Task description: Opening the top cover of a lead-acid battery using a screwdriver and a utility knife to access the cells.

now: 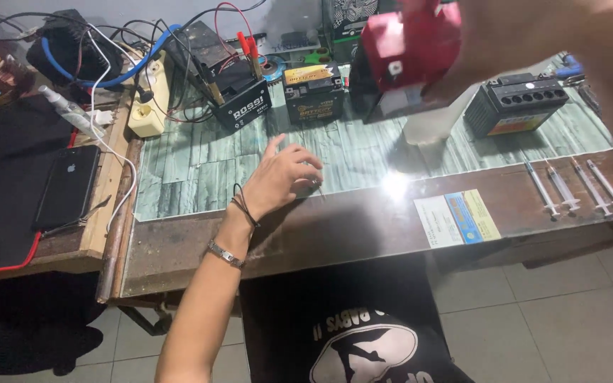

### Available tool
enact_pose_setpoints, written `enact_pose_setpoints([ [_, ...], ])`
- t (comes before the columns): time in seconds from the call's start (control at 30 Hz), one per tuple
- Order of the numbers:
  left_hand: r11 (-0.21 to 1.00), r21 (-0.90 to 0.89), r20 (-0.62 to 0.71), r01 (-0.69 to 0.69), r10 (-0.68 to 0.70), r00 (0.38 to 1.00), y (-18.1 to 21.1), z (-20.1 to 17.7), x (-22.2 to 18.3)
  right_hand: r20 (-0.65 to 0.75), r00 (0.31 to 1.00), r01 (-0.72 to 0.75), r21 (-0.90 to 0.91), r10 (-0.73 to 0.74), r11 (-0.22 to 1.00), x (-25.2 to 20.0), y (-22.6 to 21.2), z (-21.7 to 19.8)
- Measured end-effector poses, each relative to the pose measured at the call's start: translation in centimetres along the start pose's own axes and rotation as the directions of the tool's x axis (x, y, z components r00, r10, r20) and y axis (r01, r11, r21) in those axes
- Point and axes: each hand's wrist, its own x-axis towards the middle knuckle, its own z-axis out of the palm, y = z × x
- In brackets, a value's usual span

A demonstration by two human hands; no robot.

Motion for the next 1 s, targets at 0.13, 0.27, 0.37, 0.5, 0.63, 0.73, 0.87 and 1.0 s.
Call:
enact_pose_setpoints([
  [0.13,0.983,-0.044,-0.071,-0.179,0.176,0.982,-0.9,1.0,0.5,0.016,1.0,0.026,0.031,-0.027,0.999,0.1,-2.1,3.2],
  [0.27,0.971,0.133,-0.074,-0.2,0.211,0.975,-0.7,1.4,0.8,0.086,0.993,0.077,0.016,-0.078,0.997,1.4,-1.4,7.3],
  [0.37,0.942,0.275,-0.02,-0.193,0.206,0.978,-0.5,1.4,0.5,0.058,0.975,0.216,0.013,-0.216,0.976,2.1,-0.3,10.2],
  [0.5,0.944,0.33,-0.106,-0.02,0.058,0.993,-1.4,0.3,-0.5,0.03,0.977,0.208,0.051,-0.21,0.977,2.2,-0.2,11.9],
  [0.63,0.911,0.289,-0.218,0.295,-0.237,0.947,-1.5,-4.2,-4.7,-0.003,0.964,0.267,0.067,-0.267,0.961,2.5,-0.4,13.1],
  [0.73,0.75,0.139,-0.314,0.646,-0.586,0.747,-1.4,-8.7,-10.0,0.055,0.967,0.243,0.072,-0.247,0.967,2.8,-0.8,13.5],
  [0.87,0.419,0.19,-0.564,0.888,-0.694,0.448,-6.1,-12.1,-19.3,0.193,0.981,0.007,0.09,-0.025,0.996,2.5,-2.3,12.8],
  [1.0,0.202,0.338,-0.719,0.919,-0.575,0.391,-15.3,-13.1,-29.9,0.238,0.971,-0.01,0.065,-0.005,0.998,2.8,-2.5,13.0],
])
